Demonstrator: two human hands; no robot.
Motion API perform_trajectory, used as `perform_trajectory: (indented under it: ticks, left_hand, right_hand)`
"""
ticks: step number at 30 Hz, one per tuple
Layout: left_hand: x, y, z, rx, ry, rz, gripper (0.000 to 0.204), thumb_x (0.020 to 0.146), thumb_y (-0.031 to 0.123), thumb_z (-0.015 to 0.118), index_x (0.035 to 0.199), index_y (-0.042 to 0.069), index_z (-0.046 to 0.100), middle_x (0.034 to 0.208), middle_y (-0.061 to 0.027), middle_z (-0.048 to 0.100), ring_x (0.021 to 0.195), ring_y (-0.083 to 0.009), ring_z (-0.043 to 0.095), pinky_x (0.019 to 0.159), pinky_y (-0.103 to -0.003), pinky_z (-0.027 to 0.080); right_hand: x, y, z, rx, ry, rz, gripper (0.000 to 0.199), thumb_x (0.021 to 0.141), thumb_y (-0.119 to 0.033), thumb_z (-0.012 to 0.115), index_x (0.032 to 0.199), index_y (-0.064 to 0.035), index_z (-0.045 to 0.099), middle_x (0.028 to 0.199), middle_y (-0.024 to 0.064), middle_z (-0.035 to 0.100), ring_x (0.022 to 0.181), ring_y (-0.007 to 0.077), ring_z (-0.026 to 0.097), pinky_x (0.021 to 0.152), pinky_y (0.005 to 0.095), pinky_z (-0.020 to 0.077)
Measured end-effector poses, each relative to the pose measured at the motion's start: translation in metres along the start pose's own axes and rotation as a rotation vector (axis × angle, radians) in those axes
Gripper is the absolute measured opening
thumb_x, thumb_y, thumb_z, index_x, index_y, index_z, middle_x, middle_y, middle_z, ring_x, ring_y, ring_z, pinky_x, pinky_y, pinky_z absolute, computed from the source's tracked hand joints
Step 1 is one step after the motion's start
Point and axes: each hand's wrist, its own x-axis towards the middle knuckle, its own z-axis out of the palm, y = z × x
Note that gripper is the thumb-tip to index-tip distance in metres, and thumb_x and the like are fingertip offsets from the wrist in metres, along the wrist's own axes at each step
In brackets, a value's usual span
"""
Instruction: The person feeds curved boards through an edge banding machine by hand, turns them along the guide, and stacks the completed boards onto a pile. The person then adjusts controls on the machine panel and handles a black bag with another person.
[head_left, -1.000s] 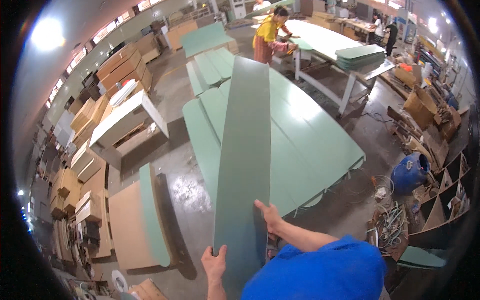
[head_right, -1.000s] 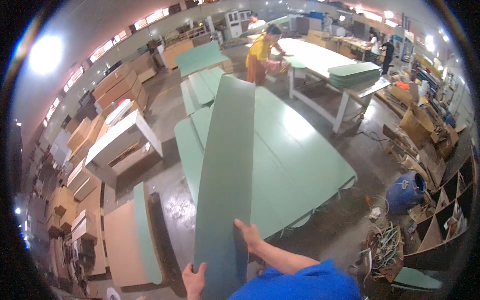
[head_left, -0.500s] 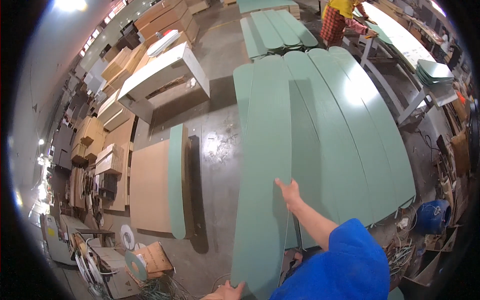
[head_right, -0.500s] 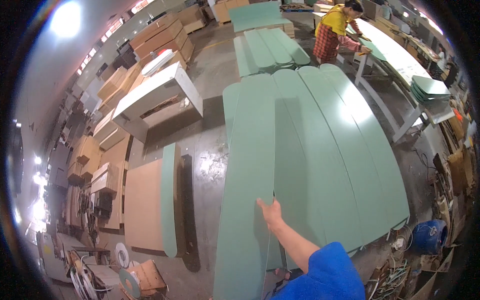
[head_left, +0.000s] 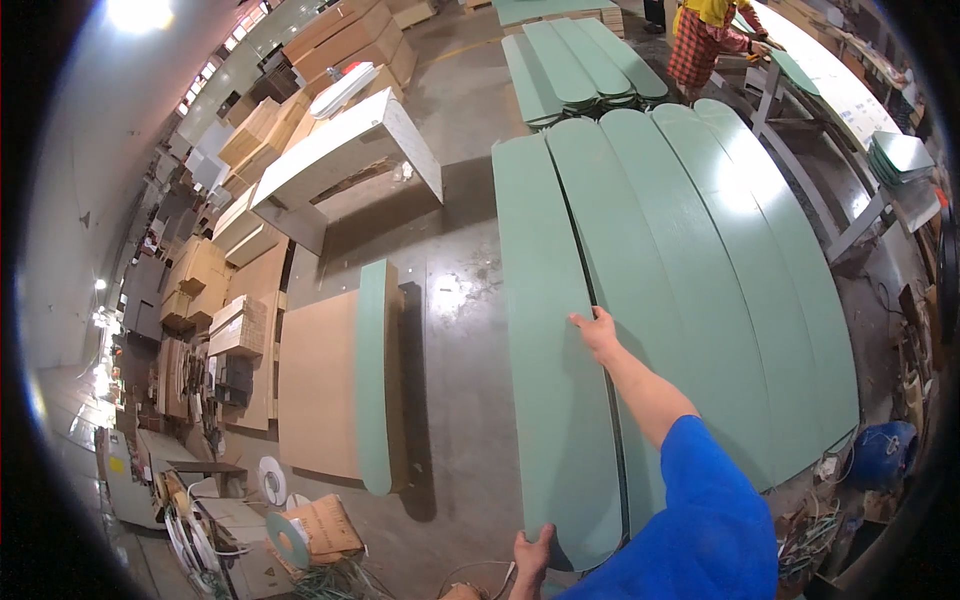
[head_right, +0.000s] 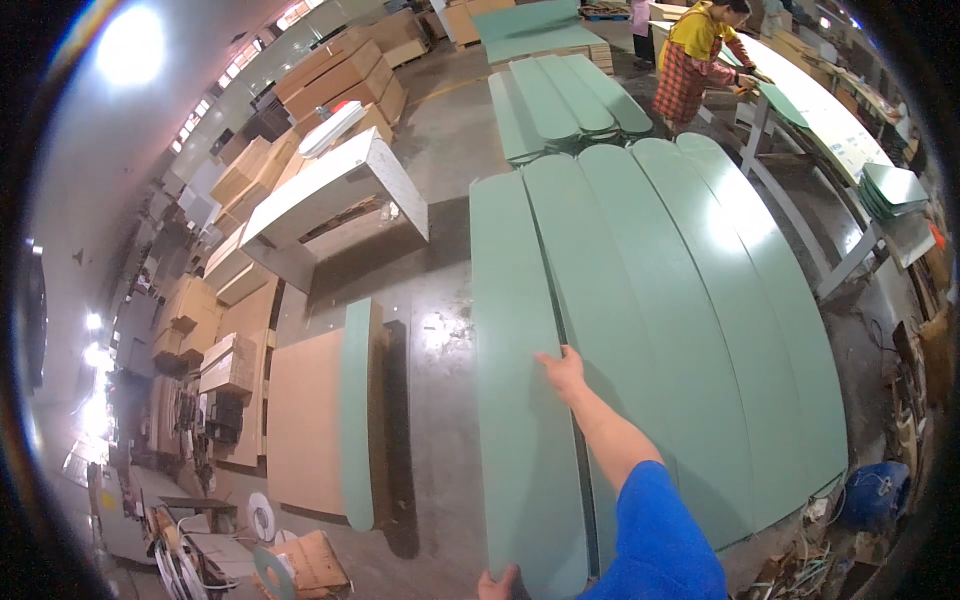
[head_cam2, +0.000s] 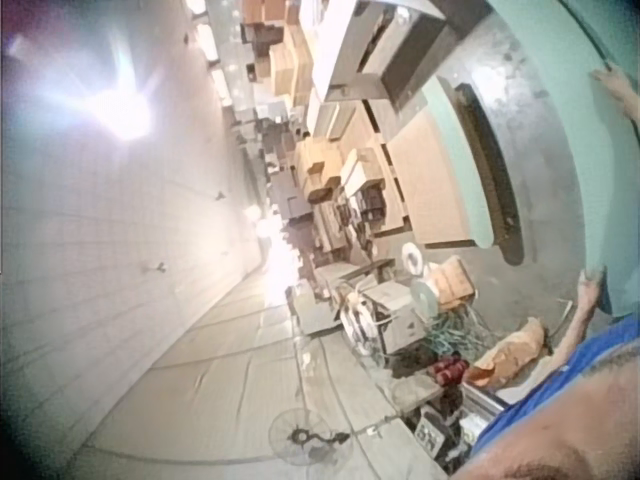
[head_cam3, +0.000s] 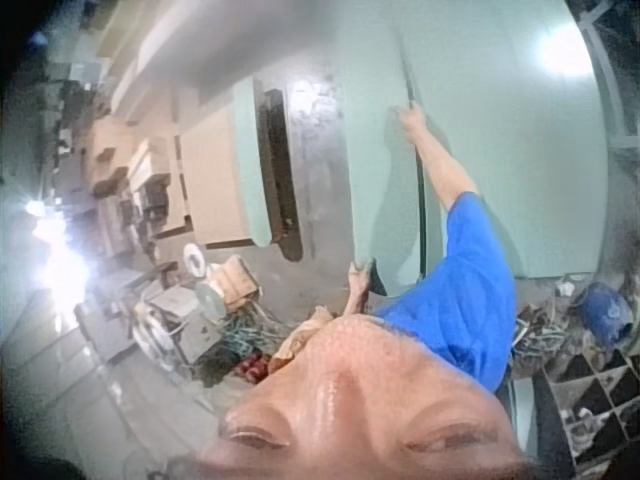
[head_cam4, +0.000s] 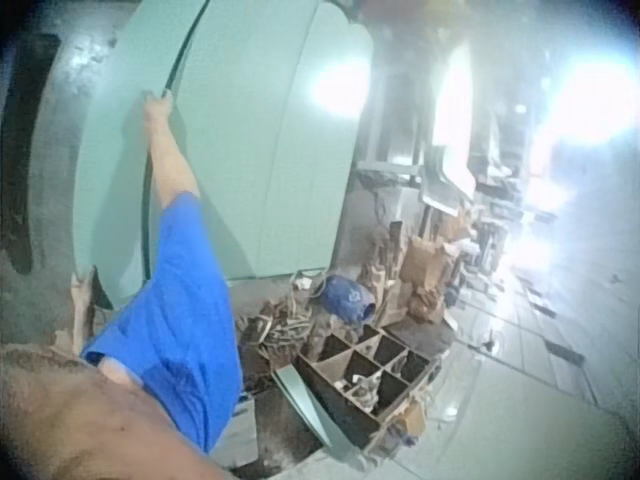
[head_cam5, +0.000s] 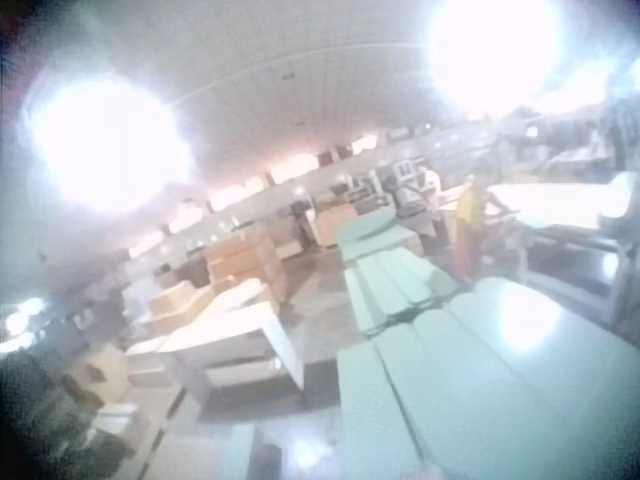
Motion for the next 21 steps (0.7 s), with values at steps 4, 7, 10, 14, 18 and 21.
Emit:
perform_trajectory:
  ticks: [4, 7, 10, 14, 18, 21]
  left_hand:
    - [0.02, -0.015, 0.004, 0.052, -0.082, -0.113, 0.045, 0.08, 0.029, 0.08, 0.102, -0.004, 0.059, 0.097, -0.0126, 0.067, 0.085, -0.017, 0.062, 0.074, -0.032, 0.051]
    - [0.037, -0.034, 0.009, 0.046, -0.071, -0.065, 0.054, 0.081, 0.038, 0.077, 0.107, -0.006, 0.059, 0.102, -0.0182, 0.068, 0.092, -0.0244, 0.065, 0.08, -0.036, 0.051]
    - [0.063, -0.077, 0.007, 0.426, -0.007, 0.056, 0.064, 0.083, 0.048, 0.071, 0.111, -0.008, 0.059, 0.108, -0.0245, 0.067, 0.102, -0.0346, 0.065, 0.088, -0.041, 0.049]
    - [0.057, -0.035, 0.013, 0.513, -0.151, -0.024, 0.071, 0.083, 0.055, 0.065, 0.114, -0.009, 0.058, 0.113, -0.0285, 0.064, 0.109, -0.0404, 0.062, 0.093, -0.043, 0.047]
    - [0.049, -0.024, -0.001, 0.674, -0.344, 0.131, 0.076, 0.083, 0.062, 0.061, 0.111, -0.009, 0.062, 0.106, -0.0284, 0.066, 0.107, -0.0401, 0.063, 0.092, -0.043, 0.048]
    - [0.063, -0.054, -0.013, 0.779, -0.42, 0.204, 0.079, 0.082, 0.068, 0.056, 0.107, -0.006, 0.065, 0.099, -0.0263, 0.068, 0.105, -0.0393, 0.063, 0.092, -0.043, 0.048]
  right_hand:
    - [0.026, 0.025, -0.007, -0.067, 0.038, -0.017, 0.053, 0.084, -0.024, 0.074, 0.127, -0.0009, 0.053, 0.114, 0.0105, 0.062, 0.103, 0.0207, 0.058, 0.087, 0.0377, 0.0487]
    - [0.004, 0.034, 0.003, -0.383, 0.136, -0.22, 0.052, 0.084, -0.024, 0.074, 0.127, -0.0033, 0.054, 0.122, 0.0125, 0.058, 0.115, 0.0252, 0.053, 0.097, 0.0389, 0.0449]
    - [-0.062, 0.025, -0.003, -0.549, 0.208, -0.473, 0.05, 0.082, -0.024, 0.074, 0.126, -0.0065, 0.056, 0.128, 0.0139, 0.054, 0.124, 0.0299, 0.047, 0.104, 0.0406, 0.04]
    - [-0.119, 0.071, -0.07, -0.528, 0.214, -0.491, 0.049, 0.08, -0.027, 0.075, 0.123, -0.0085, 0.058, 0.127, 0.0167, 0.053, 0.123, 0.0353, 0.046, 0.103, 0.0439, 0.0394]
    - [-0.19, 0.133, -0.122, -0.583, 0.314, -0.317, 0.046, 0.079, -0.03, 0.075, 0.119, -0.0105, 0.061, 0.122, 0.0184, 0.057, 0.12, 0.036, 0.049, 0.103, 0.0447, 0.0402]
    - [-0.241, 0.159, -0.143, -0.609, 0.367, -0.248, 0.044, 0.08, -0.031, 0.075, 0.118, -0.0114, 0.063, 0.121, 0.0168, 0.058, 0.115, 0.0339, 0.053, 0.1, 0.0438, 0.0431]
